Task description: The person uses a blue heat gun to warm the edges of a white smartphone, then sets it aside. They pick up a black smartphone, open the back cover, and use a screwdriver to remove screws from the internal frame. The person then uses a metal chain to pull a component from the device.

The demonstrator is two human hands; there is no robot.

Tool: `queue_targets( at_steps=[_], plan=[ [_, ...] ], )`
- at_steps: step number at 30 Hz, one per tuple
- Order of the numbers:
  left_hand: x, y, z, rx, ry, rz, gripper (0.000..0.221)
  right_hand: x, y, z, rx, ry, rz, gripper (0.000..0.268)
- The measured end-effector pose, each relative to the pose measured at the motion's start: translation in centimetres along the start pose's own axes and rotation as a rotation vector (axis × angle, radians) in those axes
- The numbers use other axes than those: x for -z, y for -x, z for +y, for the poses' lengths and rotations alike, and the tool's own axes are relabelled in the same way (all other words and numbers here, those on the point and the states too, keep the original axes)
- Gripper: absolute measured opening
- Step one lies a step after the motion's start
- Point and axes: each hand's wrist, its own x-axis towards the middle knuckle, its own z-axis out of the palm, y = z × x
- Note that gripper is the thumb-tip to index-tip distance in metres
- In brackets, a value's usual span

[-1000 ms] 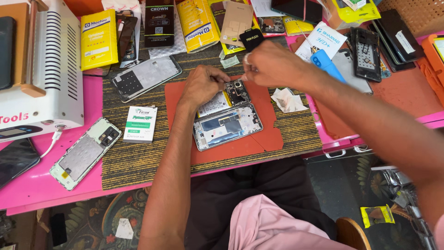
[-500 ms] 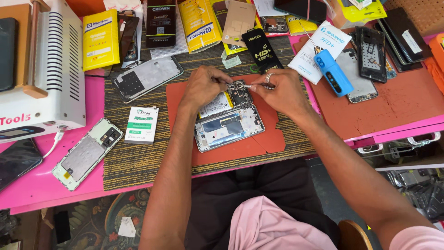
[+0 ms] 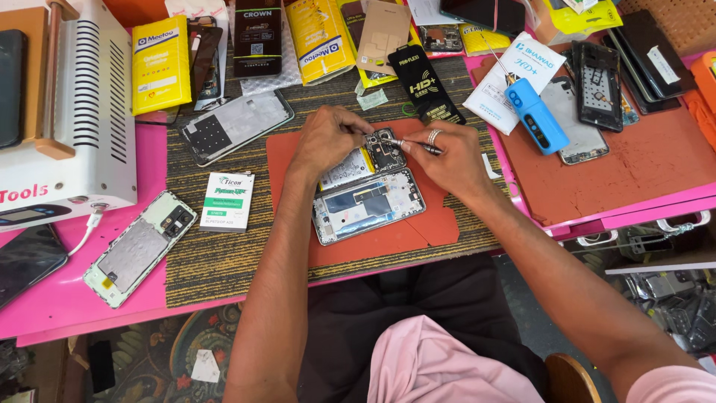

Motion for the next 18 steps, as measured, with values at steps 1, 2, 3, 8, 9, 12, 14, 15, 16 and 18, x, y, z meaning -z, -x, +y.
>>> queue_targets(
  at_steps=[1,2,3,8,9,12,14,15,16,18],
  plan=[
    [0.0,0.0,0.0,0.001,-0.005,-0.002,0.027,-0.2,0.2,0.1,0.021,-0.006,0.019,0.013],
    [0.0,0.0,-0.1,0.002,-0.010,-0.005,0.027,-0.4,0.4,0.2,0.041,-0.012,0.039,0.013],
    [0.0,0.0,-0.1,-0.007,-0.006,-0.001,0.027,-0.4,0.5,0.4,0.057,-0.013,0.040,0.013],
    [0.0,0.0,-0.2,-0.042,-0.022,0.008,0.027,-0.5,0.9,0.5,0.088,0.021,0.045,0.014],
    [0.0,0.1,-0.2,-0.040,-0.024,0.008,0.027,-0.5,1.0,0.4,0.090,0.021,0.050,0.014],
    [0.0,0.1,-0.1,-0.034,-0.031,0.011,0.028,-0.5,1.1,0.3,0.109,0.016,0.072,0.014],
    [-0.1,0.1,0.0,-0.029,-0.036,0.013,0.028,-0.5,1.2,0.3,0.137,0.006,0.097,0.013],
    [-0.1,0.0,0.0,-0.031,-0.044,0.014,0.028,-0.5,1.2,0.2,0.118,-0.006,0.092,0.014],
    [-0.1,0.1,0.0,-0.032,-0.053,0.014,0.029,-0.6,1.2,0.2,0.099,-0.020,0.087,0.014],
    [-0.1,0.1,-0.1,-0.034,-0.062,0.018,0.029,-0.6,1.2,0.2,0.067,-0.030,0.074,0.014]
  ],
)
